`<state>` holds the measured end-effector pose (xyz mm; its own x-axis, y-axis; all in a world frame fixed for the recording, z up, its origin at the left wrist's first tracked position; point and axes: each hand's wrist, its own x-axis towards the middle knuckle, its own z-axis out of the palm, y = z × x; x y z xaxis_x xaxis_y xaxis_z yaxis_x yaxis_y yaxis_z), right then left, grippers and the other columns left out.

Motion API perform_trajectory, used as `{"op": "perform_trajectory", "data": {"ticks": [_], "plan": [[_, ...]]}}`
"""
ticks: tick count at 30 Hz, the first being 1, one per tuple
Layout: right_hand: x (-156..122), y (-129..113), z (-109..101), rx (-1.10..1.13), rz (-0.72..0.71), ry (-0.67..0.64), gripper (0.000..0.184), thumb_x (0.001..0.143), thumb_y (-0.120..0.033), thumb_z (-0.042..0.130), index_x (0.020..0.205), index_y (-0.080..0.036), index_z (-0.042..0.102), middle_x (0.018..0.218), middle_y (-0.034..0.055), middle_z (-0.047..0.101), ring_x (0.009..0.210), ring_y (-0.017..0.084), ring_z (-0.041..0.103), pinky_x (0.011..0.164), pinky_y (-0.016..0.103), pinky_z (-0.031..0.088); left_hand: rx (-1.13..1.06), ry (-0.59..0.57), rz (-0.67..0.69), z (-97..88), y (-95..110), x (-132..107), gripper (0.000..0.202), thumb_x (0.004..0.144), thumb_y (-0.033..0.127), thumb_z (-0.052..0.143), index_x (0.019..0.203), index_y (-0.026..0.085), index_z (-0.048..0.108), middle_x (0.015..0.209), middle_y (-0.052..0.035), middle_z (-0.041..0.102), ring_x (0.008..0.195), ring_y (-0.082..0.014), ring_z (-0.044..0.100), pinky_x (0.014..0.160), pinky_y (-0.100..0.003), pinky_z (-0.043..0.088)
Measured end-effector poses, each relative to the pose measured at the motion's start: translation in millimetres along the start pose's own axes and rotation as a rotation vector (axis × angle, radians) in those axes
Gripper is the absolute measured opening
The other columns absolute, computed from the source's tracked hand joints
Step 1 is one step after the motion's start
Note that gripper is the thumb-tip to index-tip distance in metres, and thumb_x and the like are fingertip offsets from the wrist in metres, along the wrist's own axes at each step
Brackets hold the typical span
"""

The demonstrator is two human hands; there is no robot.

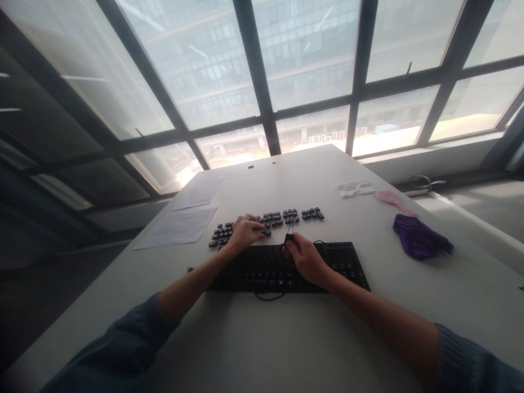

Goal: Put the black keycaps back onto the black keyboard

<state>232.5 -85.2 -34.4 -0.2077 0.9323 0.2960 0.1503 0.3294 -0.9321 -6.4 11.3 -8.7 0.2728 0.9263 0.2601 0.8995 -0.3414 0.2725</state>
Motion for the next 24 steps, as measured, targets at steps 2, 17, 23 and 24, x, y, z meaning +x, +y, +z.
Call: {"op": "perform_trajectory", "data": {"ticks": [2,17,23,24], "plan": [[0.5,0.3,0.2,0.019,0.016,0.045,0.025,0.1,-0.04,0.046,0.086,-0.02,0.054,0.078,0.0036,0.066,0.069,0.018,0.06,0.067,0.032,0.047,-0.029,0.028,-0.009,-5.8,1.4,-1.1,0.024,0.07,0.034,0.086,0.094,0.032,0.08,0.112,-0.005,0.062,0.112,-0.0295,0.05,0.096,-0.044,0.038],[3.8,-3.6,-24.3,0.035,-0.031,0.441,0.03,0.097,-0.041,0.05,0.077,-0.02,0.056,0.064,-0.0004,0.056,0.056,0.015,0.051,0.054,0.028,0.04,-0.276,-0.189,0.408,7.5,105.1,-76.4,0.023,0.084,0.036,0.074,0.097,0.019,0.069,0.097,-0.0064,0.065,0.091,-0.0211,0.06,0.08,-0.03,0.047],[-2.5,-6.2,-35.4,-0.03,-0.025,0.344,0.029,0.096,-0.038,0.051,0.074,-0.021,0.053,0.064,-0.0003,0.056,0.058,0.015,0.053,0.058,0.028,0.042,-0.308,-0.242,0.459,16.2,101.4,-64.7,0.026,0.079,0.037,0.08,0.098,0.02,0.074,0.094,-0.0059,0.066,0.091,-0.0214,0.062,0.082,-0.029,0.047],[-2.4,-5.6,-36.0,-0.028,-0.02,0.325,0.029,0.096,-0.038,0.051,0.073,-0.021,0.052,0.064,-0.0004,0.056,0.058,0.015,0.053,0.058,0.028,0.042,-0.327,-0.244,0.458,16.9,100.9,-64.3,0.027,0.078,0.036,0.081,0.1,0.02,0.075,0.094,-0.0058,0.067,0.09,-0.021,0.063,0.082,-0.029,0.048]]}}
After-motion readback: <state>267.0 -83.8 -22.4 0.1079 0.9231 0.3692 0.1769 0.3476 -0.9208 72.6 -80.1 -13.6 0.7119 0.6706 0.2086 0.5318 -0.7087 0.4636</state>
